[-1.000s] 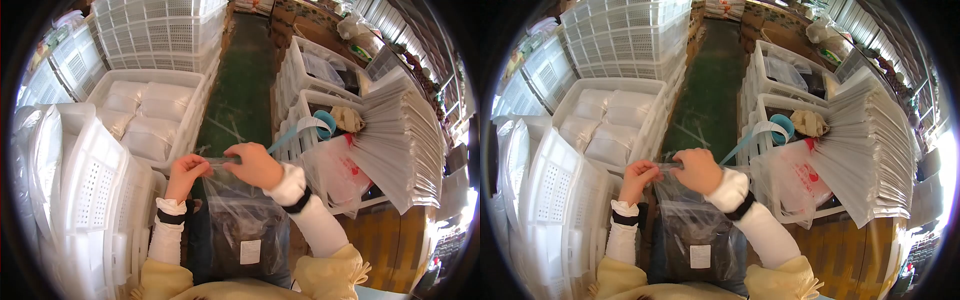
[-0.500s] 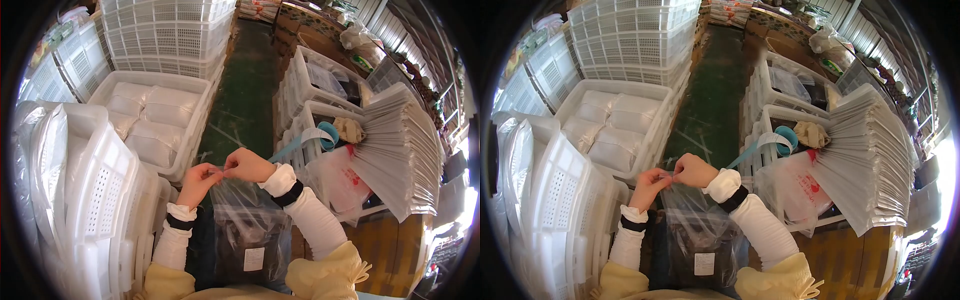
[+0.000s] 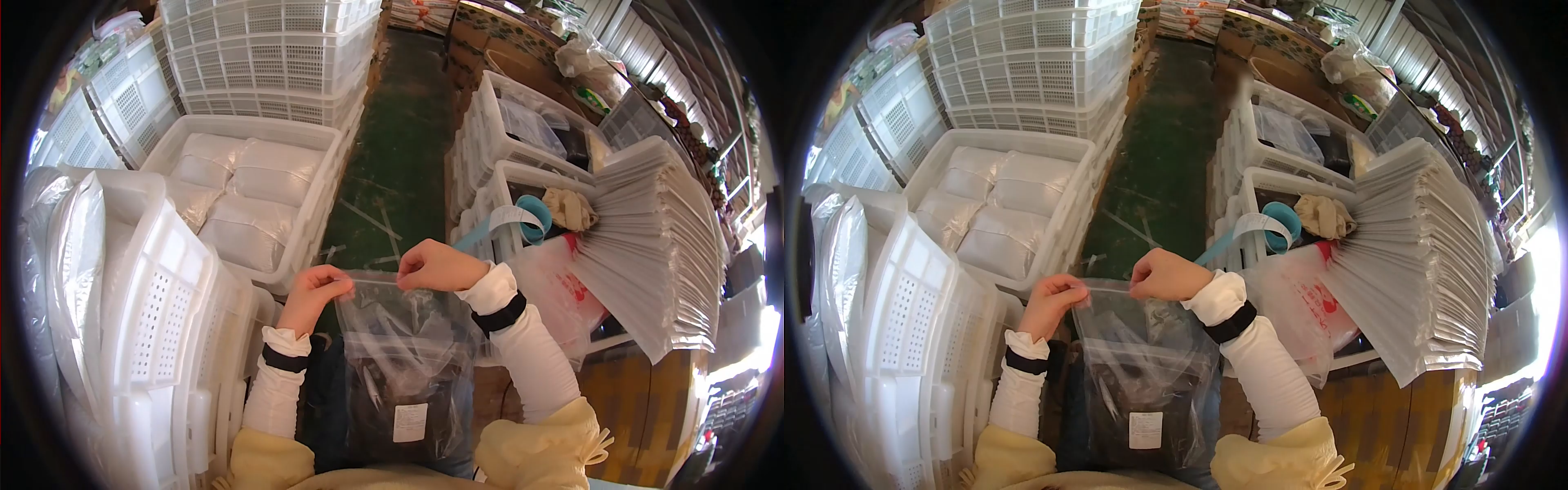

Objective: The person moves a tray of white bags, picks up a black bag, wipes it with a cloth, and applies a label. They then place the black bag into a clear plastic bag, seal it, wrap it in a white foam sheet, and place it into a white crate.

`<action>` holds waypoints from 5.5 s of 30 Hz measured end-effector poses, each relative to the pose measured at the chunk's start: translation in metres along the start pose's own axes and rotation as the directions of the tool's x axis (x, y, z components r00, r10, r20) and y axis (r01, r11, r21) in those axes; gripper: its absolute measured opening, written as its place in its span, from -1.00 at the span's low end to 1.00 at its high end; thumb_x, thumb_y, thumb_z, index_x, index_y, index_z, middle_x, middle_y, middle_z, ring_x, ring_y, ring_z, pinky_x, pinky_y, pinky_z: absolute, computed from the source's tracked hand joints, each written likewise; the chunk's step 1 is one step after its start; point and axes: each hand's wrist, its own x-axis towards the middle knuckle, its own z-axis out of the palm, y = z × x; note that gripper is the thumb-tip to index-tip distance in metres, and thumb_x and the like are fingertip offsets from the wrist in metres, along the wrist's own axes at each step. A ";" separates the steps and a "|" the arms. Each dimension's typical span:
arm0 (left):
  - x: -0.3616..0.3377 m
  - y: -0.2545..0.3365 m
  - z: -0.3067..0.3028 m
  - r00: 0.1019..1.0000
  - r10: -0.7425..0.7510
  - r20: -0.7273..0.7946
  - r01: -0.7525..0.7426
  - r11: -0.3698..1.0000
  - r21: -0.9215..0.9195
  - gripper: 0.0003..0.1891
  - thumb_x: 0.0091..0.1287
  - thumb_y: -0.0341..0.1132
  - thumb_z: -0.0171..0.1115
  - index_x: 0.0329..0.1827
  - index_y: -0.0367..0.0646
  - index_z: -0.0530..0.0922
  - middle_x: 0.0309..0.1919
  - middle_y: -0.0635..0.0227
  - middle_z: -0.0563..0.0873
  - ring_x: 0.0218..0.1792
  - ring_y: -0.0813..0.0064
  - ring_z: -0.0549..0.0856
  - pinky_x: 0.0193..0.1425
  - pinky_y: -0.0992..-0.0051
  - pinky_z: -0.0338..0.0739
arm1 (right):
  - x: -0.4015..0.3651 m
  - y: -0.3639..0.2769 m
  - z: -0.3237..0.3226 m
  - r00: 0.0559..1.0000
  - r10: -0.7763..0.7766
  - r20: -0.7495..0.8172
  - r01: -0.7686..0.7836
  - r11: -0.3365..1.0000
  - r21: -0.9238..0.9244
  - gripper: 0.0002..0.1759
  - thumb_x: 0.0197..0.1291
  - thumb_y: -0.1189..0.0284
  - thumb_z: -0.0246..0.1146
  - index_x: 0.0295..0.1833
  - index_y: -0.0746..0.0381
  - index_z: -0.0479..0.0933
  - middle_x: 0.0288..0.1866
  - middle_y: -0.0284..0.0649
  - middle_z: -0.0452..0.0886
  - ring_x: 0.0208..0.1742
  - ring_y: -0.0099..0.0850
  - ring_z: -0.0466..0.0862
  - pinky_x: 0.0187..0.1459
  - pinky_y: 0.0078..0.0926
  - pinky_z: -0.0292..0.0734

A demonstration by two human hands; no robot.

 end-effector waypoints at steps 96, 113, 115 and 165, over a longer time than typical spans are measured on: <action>0.063 0.047 0.061 0.834 -0.285 0.473 -0.296 0.493 0.818 -0.82 0.08 -0.34 0.26 -0.38 -0.32 0.59 -0.51 0.28 0.67 -0.43 0.49 0.63 -0.31 0.51 0.47 | -0.018 0.031 0.004 0.996 0.030 -0.083 -0.025 0.998 0.060 -0.78 -0.14 0.41 0.29 -0.43 0.38 0.60 -0.55 -0.20 0.61 -0.49 -0.47 0.57 -0.42 -0.52 0.45; 0.058 0.041 0.073 0.848 -0.137 0.512 -0.390 0.493 0.778 -0.82 0.07 -0.36 0.29 -0.40 -0.33 0.58 -0.53 0.19 0.66 -0.46 0.42 0.63 -0.34 0.47 0.47 | -0.028 0.039 0.004 0.990 0.040 -0.139 -0.032 0.998 0.055 -0.75 -0.12 0.38 0.32 -0.42 0.38 0.59 -0.55 -0.16 0.59 -0.49 -0.46 0.56 -0.42 -0.49 0.44; 0.059 0.041 0.072 0.852 -0.144 0.504 -0.371 0.514 0.774 -0.82 0.06 -0.36 0.31 -0.39 -0.33 0.59 -0.53 0.20 0.66 -0.47 0.44 0.63 -0.34 0.48 0.47 | -0.027 0.042 0.006 0.985 -0.021 -0.170 0.024 1.000 0.014 -0.75 -0.12 0.37 0.31 -0.43 0.38 0.59 -0.56 -0.17 0.58 -0.50 -0.46 0.55 -0.42 -0.50 0.43; 0.044 0.014 -0.020 0.912 -0.269 0.309 0.069 0.845 0.531 -0.80 0.18 -0.26 0.27 -0.35 -0.24 0.59 -0.45 0.42 0.64 -0.44 0.62 0.55 -0.35 0.61 0.42 | -0.044 0.059 -0.013 0.993 0.032 -0.117 -0.054 0.981 -0.185 -0.80 -0.04 0.40 0.31 -0.37 0.35 0.60 -0.51 -0.16 0.60 -0.44 -0.41 0.56 -0.35 -0.45 0.44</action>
